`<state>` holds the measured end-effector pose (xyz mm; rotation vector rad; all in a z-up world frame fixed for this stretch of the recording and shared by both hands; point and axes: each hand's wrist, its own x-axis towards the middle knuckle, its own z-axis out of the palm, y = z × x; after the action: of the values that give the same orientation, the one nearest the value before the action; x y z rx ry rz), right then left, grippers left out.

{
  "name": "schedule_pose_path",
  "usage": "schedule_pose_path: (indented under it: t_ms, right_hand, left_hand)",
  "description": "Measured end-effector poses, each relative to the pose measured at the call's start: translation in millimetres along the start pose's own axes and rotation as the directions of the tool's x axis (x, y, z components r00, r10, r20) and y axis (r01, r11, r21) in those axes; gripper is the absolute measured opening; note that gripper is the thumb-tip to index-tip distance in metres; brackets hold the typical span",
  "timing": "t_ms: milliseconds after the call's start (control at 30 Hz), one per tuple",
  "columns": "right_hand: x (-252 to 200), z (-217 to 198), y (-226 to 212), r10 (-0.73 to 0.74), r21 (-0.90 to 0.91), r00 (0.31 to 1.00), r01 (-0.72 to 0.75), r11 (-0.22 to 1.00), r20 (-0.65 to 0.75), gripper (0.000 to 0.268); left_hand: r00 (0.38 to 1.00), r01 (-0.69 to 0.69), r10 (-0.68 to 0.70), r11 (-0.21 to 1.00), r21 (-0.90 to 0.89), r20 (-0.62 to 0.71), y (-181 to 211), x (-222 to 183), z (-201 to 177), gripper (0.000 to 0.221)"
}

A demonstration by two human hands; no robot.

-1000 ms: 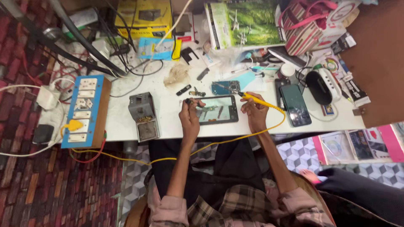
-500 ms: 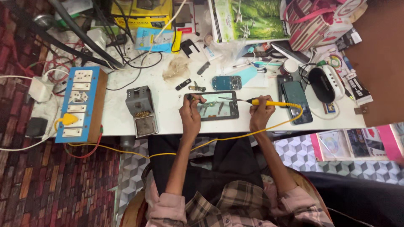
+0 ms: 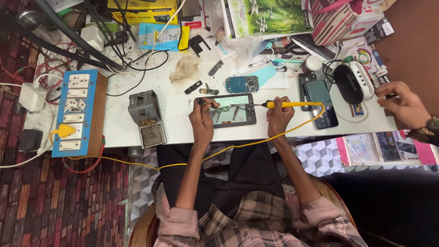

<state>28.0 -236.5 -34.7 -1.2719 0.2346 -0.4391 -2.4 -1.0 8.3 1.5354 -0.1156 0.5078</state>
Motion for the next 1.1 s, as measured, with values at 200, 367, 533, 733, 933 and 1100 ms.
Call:
schedule_pose_path:
  t_ms: [200, 367, 533, 733, 933, 1100]
  right_hand:
    - [-3.2, 0.4, -2.8, 0.021, -0.026, 1.000, -0.021, 0.999, -0.014, 0.026]
    - [-2.7, 1.0, -2.6, 0.008, -0.040, 1.000, -0.008, 0.999, -0.005, 0.026]
    - [-3.8, 0.3, -2.0, 0.010, 0.023, 1.000, -0.010, 1.000, 0.005, 0.026]
    - [-3.1, 2.1, -3.2, -0.005, -0.046, 1.000, 0.004, 0.999, -0.015, 0.027]
    - [-6.5, 1.8, -5.8, 0.004, -0.065, 1.000, -0.004, 0.998, 0.004, 0.029]
    - [-4.9, 2.6, -8.2, 0.002, -0.093, 1.000, -0.003, 0.996, -0.010, 0.027]
  left_hand:
    - [1.000, 0.017, -0.017, 1.000, 0.018, -0.006, -2.1, -0.7, -1.3, 0.014]
    - [1.000, 0.008, -0.008, 1.000, 0.000, -0.012, -5.3, 0.5, -1.0, 0.013]
    - [1.000, 0.000, 0.000, 1.000, -0.003, -0.026, -4.6, 1.0, -1.7, 0.012]
    - [0.999, -0.003, -0.001, 0.995, -0.100, -0.046, 1.6, 0.2, -4.0, 0.017]
    - [1.000, 0.015, -0.013, 0.997, -0.078, 0.020, 3.8, -1.8, -1.2, 0.020]
    - [1.000, -0.004, 0.004, 1.000, -0.021, -0.004, 3.9, 0.3, -2.0, 0.021]
